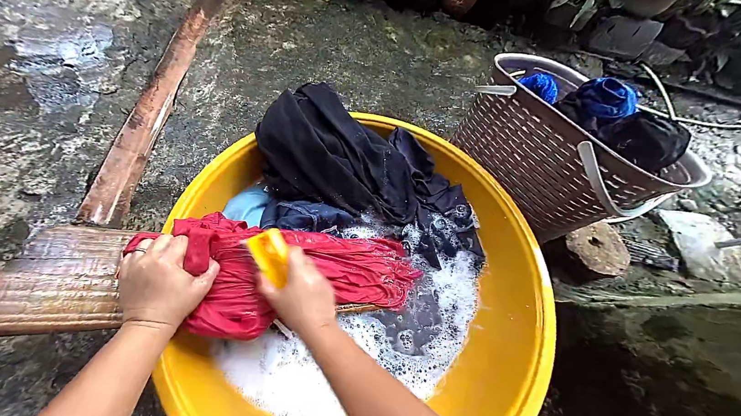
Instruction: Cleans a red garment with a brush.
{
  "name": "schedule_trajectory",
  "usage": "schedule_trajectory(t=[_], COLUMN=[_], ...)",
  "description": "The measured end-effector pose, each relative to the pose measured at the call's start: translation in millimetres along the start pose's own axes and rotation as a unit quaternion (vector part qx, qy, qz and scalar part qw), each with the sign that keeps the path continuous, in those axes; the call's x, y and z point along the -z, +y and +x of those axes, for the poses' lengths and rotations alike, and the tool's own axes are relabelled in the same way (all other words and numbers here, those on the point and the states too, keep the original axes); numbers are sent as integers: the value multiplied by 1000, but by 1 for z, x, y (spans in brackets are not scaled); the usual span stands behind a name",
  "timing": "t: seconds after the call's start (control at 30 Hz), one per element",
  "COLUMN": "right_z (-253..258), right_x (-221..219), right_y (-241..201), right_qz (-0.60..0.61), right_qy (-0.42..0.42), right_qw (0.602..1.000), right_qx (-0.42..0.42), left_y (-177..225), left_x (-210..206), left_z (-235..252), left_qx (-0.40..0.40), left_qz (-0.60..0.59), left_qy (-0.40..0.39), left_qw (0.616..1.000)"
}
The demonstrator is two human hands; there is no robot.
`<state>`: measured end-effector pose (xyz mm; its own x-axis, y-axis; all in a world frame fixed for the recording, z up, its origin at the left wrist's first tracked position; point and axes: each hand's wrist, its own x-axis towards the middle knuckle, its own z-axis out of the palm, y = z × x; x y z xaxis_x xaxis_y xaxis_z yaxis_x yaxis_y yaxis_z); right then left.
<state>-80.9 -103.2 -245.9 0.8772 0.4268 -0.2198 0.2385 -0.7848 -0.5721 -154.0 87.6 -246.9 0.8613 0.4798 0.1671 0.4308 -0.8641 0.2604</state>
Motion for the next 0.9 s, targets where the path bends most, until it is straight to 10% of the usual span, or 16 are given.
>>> schedule_trajectory(t=[0.17, 0.3, 0.5, 0.7, 0.9], right_z=[11, -10, -40, -70, -89], right_x=[72, 103, 104, 139, 182], right_y=[164, 203, 175, 102, 72], right_qz=[-115, 140, 594, 784, 893], right_qy=[-14, 75, 196, -18, 11], right_qw=[951, 923, 651, 577, 449], right_qx=[-287, -350, -431, -229, 28], left_y=[-2, 23, 101, 220, 302], left_x=[-2, 42, 114, 189, 236], left_z=[6, 42, 66, 66, 46], left_qx=[-18, 103, 86, -22, -78], left_qz=[-2, 23, -120, -162, -185], left_qy=[2, -232, -227, -248, -323], left_qw=[1000, 967, 963, 955, 925])
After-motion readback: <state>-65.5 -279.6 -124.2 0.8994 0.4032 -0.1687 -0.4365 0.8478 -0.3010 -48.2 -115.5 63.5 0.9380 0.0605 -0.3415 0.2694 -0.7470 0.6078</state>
